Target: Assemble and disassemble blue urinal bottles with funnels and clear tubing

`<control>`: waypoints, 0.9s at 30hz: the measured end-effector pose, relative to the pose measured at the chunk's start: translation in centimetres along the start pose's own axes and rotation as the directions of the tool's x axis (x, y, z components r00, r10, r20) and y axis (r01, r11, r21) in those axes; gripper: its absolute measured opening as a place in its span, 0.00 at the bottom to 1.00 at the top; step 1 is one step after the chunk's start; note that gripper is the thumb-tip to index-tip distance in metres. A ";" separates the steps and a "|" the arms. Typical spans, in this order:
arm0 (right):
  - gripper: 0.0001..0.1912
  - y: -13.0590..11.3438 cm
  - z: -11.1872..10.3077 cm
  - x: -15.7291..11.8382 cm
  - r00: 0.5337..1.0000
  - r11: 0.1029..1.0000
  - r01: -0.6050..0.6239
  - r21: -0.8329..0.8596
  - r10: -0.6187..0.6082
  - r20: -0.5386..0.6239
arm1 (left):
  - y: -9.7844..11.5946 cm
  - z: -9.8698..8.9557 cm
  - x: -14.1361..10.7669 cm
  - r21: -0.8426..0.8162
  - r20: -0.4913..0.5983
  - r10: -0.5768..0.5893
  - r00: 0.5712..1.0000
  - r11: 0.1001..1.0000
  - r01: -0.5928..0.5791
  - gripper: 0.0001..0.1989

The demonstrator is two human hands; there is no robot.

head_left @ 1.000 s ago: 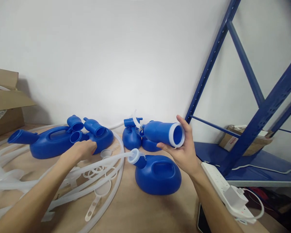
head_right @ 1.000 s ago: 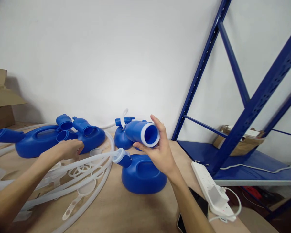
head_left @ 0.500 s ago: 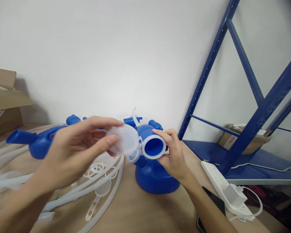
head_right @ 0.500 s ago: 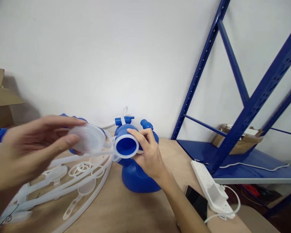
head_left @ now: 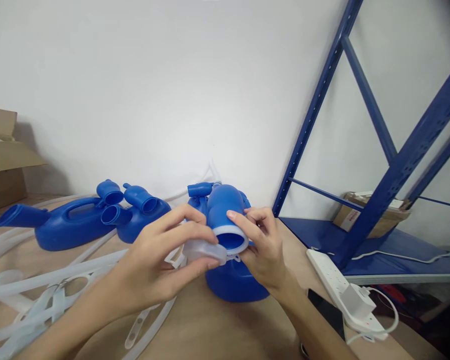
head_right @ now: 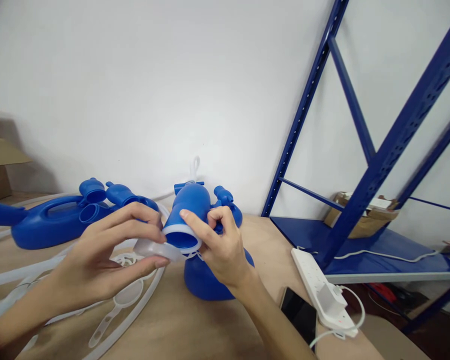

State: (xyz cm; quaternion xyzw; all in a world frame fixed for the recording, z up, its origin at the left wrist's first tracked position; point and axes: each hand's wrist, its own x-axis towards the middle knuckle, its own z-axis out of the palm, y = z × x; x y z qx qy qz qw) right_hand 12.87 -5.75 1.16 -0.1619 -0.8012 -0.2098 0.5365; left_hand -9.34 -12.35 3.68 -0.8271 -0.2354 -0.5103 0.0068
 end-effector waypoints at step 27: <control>0.18 0.1 -0.5 0.5 0.997 0.921 -0.040 0.389 0.008 0.082 | 0.1 2.6 -1.0 0.221 -0.212 0.243 0.947 0.955 -0.196 0.14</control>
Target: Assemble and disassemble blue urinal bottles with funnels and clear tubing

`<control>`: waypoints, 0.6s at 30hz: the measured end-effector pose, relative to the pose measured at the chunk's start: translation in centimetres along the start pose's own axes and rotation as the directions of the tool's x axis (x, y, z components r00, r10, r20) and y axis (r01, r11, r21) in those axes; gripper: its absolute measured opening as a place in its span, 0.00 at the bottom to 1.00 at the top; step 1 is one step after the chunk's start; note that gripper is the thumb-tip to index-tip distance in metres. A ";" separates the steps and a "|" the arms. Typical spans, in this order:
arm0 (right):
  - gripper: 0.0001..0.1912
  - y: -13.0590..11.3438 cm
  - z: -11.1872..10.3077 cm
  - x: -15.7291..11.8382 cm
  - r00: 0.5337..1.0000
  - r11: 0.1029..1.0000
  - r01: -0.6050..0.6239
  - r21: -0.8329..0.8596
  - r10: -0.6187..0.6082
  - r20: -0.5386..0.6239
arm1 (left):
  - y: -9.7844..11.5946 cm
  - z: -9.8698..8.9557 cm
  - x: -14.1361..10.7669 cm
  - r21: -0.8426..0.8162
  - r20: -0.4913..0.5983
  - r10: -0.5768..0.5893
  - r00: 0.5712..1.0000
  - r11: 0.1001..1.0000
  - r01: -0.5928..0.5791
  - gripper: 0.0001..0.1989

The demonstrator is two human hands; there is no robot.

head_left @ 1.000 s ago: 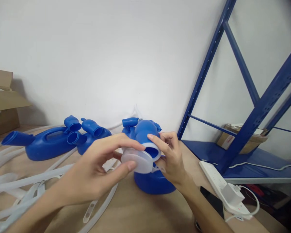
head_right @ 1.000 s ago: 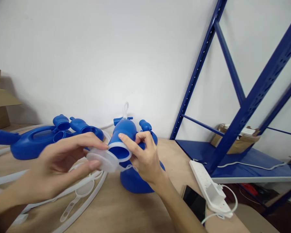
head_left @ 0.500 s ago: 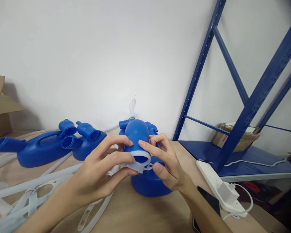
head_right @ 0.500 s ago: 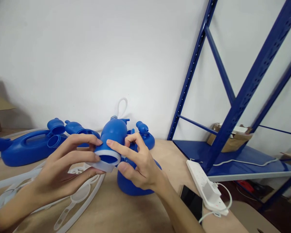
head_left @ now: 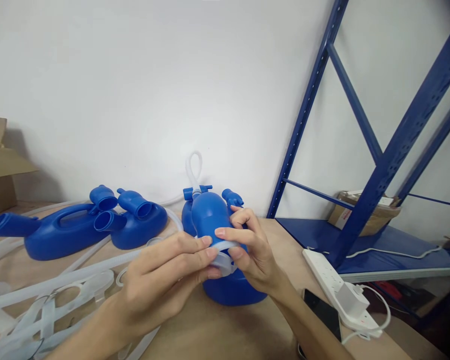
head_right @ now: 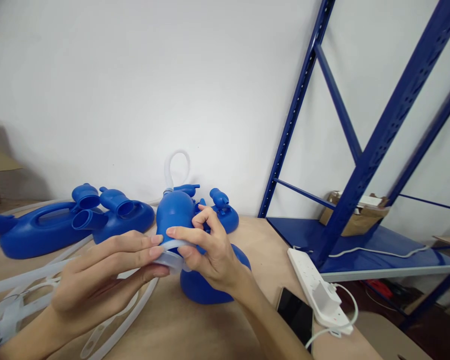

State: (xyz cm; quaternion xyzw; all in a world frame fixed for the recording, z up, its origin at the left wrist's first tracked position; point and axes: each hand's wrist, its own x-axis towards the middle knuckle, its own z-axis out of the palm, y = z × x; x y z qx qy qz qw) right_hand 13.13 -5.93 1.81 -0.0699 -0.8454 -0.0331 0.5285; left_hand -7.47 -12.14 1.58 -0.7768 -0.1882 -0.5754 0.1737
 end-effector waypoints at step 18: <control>0.25 -0.2 1.6 -0.4 0.996 0.991 -0.023 -0.129 0.012 -0.085 | 0.5 0.1 0.2 -0.142 0.106 -0.595 0.797 0.784 0.604 0.19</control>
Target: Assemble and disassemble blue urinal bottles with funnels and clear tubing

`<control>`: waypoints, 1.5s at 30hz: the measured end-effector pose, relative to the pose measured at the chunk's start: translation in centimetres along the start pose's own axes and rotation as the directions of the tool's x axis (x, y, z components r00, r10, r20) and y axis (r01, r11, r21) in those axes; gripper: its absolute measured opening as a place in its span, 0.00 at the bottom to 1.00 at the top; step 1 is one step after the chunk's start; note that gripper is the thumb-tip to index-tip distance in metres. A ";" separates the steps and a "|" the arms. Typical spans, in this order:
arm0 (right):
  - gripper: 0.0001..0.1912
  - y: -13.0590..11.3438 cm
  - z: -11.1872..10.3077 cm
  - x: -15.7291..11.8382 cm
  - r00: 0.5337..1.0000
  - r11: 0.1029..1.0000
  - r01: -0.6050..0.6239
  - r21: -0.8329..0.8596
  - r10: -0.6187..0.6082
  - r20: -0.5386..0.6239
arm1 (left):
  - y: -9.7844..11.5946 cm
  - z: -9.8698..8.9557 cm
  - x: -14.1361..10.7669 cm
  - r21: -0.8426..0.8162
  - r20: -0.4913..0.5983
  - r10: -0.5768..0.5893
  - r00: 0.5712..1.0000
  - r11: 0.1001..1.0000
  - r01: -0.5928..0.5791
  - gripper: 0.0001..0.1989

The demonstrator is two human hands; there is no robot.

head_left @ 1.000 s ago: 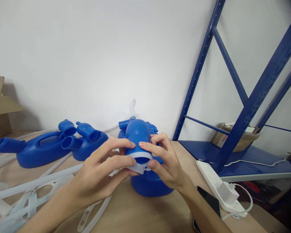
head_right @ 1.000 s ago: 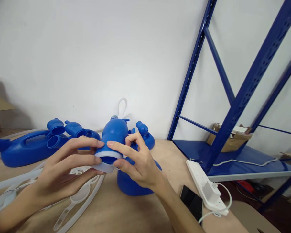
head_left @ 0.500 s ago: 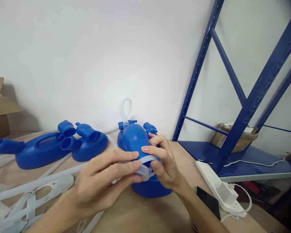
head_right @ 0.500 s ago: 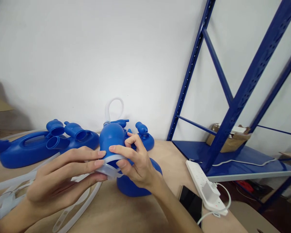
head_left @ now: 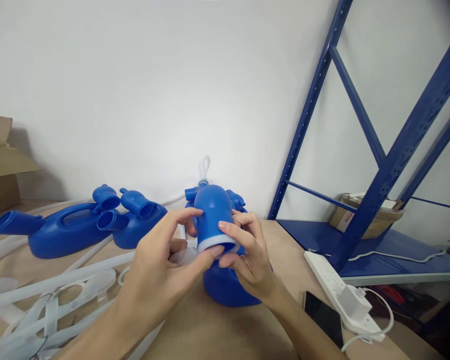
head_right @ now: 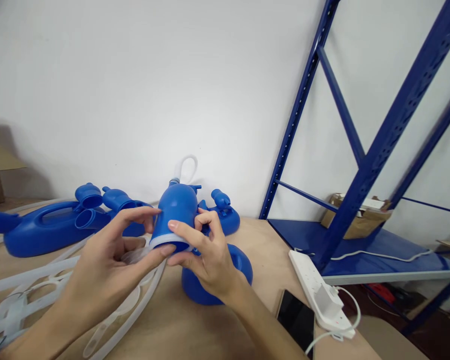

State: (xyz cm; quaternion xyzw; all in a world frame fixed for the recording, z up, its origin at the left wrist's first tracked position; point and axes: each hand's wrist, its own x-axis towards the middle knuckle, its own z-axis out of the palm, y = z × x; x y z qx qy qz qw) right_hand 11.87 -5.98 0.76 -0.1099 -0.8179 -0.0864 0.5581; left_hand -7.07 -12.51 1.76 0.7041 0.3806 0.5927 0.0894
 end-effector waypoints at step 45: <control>0.24 -1.8 0.7 0.4 0.972 0.997 -0.066 0.048 0.053 0.227 | 0.7 -1.4 1.8 -0.193 -0.600 -0.226 0.768 0.972 0.135 0.14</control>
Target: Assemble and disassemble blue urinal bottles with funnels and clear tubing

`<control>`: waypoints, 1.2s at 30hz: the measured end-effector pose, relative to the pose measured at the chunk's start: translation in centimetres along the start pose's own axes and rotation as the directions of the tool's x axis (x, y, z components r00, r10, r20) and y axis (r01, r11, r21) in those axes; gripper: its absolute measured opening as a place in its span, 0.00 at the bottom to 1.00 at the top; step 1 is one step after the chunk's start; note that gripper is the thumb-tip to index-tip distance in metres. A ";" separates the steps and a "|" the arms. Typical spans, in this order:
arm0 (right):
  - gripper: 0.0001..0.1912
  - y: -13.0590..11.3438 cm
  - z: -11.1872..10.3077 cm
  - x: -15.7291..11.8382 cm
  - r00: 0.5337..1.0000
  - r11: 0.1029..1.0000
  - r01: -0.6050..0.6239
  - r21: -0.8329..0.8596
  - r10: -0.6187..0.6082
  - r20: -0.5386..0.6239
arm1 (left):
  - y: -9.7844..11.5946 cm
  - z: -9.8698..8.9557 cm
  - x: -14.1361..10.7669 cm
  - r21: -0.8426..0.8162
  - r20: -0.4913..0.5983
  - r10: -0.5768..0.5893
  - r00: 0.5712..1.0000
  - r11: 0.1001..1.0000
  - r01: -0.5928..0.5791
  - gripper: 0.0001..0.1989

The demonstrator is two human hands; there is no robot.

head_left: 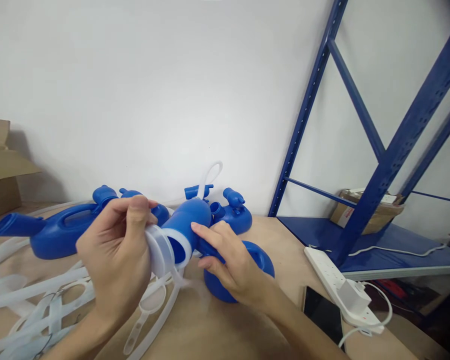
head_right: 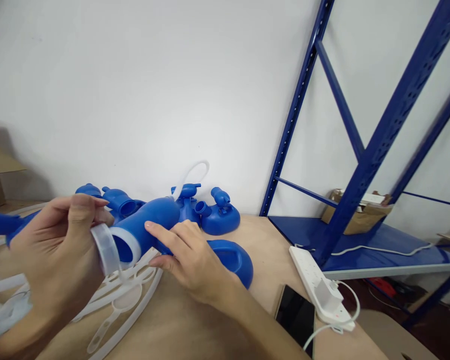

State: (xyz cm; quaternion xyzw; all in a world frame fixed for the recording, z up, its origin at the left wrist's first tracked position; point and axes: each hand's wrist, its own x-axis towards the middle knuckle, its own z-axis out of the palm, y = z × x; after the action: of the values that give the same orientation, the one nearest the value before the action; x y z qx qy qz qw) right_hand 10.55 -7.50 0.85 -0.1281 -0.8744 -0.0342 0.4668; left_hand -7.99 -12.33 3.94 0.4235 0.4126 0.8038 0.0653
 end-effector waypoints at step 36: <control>0.44 -0.4 -2.4 0.2 0.968 0.932 -0.237 0.275 0.249 -0.008 | -3.2 -1.3 2.0 -0.031 0.901 0.058 0.430 0.997 -0.071 0.57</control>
State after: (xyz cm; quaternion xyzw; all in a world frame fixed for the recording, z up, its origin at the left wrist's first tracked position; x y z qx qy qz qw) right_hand 12.28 -8.31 2.39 -0.1693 -0.8379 0.1413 0.4993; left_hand -10.93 -10.11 2.48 0.8023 0.3027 0.4541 0.2419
